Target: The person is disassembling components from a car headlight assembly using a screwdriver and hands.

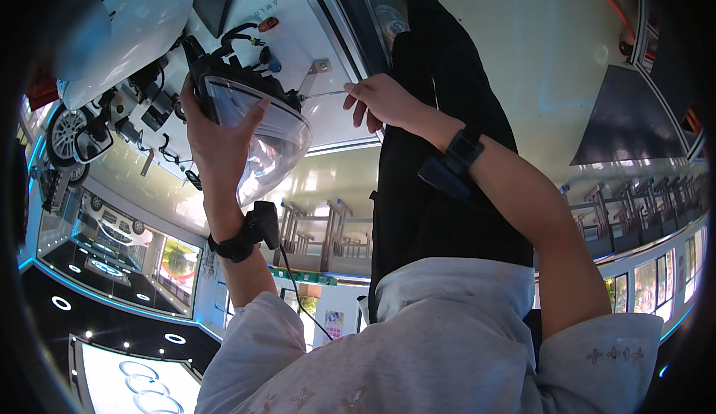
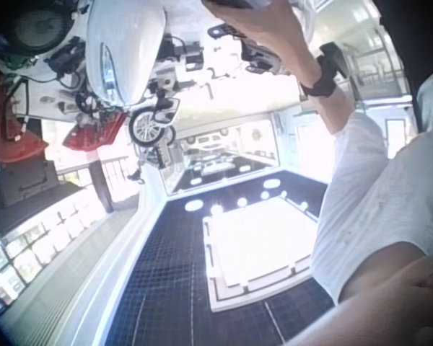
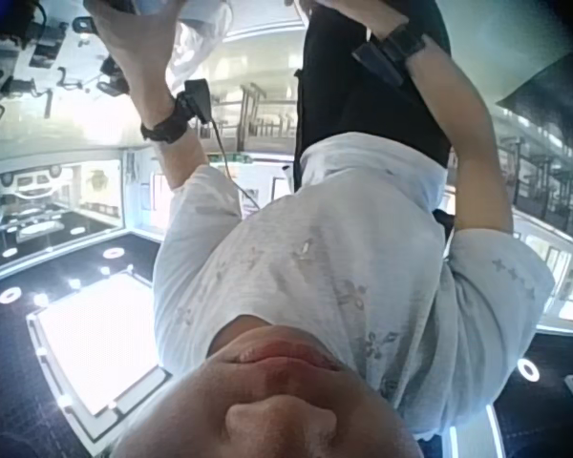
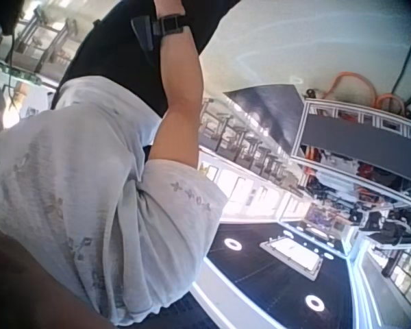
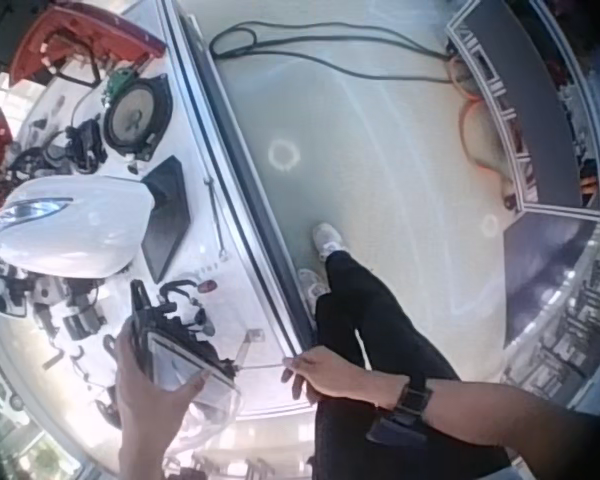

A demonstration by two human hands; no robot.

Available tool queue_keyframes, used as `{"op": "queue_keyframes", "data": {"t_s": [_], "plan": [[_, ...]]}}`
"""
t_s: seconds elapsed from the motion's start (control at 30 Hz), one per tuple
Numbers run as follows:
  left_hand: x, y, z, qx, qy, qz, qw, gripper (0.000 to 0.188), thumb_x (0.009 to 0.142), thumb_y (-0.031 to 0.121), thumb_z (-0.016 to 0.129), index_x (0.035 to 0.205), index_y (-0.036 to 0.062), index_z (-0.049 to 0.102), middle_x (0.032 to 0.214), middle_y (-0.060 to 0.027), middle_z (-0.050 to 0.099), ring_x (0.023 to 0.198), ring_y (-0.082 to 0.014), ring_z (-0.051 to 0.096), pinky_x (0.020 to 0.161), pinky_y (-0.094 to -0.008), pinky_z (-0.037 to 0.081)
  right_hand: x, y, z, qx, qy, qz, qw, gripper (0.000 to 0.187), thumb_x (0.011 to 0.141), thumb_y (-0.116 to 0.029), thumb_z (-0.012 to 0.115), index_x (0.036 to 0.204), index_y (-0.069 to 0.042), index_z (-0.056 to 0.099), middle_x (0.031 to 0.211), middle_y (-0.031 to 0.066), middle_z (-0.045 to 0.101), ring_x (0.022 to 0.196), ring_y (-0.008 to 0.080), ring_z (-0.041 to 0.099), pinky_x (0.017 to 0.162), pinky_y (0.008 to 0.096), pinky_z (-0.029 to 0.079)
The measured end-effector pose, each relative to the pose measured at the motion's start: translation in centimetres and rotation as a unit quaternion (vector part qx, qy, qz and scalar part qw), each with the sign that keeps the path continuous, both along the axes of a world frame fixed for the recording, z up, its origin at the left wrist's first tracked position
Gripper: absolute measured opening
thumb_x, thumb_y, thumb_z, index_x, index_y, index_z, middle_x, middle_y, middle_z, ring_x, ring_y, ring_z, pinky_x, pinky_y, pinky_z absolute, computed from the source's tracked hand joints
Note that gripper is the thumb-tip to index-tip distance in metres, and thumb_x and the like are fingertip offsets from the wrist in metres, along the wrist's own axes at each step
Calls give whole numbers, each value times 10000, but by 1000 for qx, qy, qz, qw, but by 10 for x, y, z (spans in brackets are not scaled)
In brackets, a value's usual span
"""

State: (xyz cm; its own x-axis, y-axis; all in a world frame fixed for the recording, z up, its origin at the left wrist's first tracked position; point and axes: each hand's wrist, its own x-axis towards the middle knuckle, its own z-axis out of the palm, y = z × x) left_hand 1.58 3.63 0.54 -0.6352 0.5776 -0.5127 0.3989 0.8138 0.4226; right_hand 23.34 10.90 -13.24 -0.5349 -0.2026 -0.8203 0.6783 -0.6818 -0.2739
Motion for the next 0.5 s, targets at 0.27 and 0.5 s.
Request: {"op": "queue_keyframes", "data": {"t_s": [0.27, 0.5], "plan": [[-4, 0, -2, 6, -20, 32, 999, 944, 689, 213, 878, 1423, -23, 335, 1290, -238, 534, 1193, -368, 554, 1018, -429, 442, 43, 0, -16, -162, -29, -206, 965, 402, 1050, -345, 460, 881, -26, 637, 702, 66, 666, 531, 108, 588, 521, 244, 481], [-5, -3, -4, 20, 2, 57, 998, 830, 756, 276, 833, 1384, -44, 397, 1258, -242, 550, 1143, -383, 574, 999, -439, 446, 41, 42, -29, 110, -48, 17, 993, 346, 1029, -294, 491, 993, -14, 690, 749, 83, 705, 581, 178, 646, 568, 277, 513]]}}
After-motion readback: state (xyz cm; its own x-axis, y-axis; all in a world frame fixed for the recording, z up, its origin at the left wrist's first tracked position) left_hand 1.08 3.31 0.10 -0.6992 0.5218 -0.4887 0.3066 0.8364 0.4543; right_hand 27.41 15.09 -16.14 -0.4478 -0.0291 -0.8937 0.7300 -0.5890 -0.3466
